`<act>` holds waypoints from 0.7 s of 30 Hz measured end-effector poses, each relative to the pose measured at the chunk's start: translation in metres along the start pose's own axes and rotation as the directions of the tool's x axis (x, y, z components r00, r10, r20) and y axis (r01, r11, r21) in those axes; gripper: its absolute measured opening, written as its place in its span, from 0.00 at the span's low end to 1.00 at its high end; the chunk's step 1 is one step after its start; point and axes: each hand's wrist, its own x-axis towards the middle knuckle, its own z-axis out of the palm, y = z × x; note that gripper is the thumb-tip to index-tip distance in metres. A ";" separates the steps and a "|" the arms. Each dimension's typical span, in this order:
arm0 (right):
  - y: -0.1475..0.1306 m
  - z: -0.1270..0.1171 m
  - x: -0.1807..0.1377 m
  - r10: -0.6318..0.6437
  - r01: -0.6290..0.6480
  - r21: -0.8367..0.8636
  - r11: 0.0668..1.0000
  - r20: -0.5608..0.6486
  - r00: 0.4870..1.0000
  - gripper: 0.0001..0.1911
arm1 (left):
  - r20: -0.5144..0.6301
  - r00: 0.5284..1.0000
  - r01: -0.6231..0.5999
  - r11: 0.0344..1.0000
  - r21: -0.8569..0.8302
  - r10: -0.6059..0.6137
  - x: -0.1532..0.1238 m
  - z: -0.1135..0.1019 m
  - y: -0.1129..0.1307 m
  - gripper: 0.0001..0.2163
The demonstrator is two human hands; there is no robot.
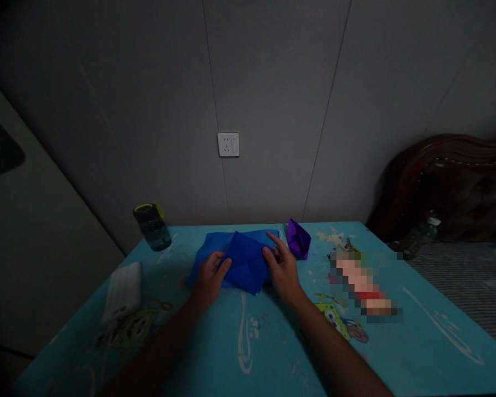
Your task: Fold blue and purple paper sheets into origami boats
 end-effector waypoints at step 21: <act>-0.012 0.005 -0.004 0.059 -0.059 -0.006 0.998 0.071 0.996 0.26 | 0.095 0.993 0.079 0.991 -0.110 -0.069 -0.002 0.003 0.002 0.15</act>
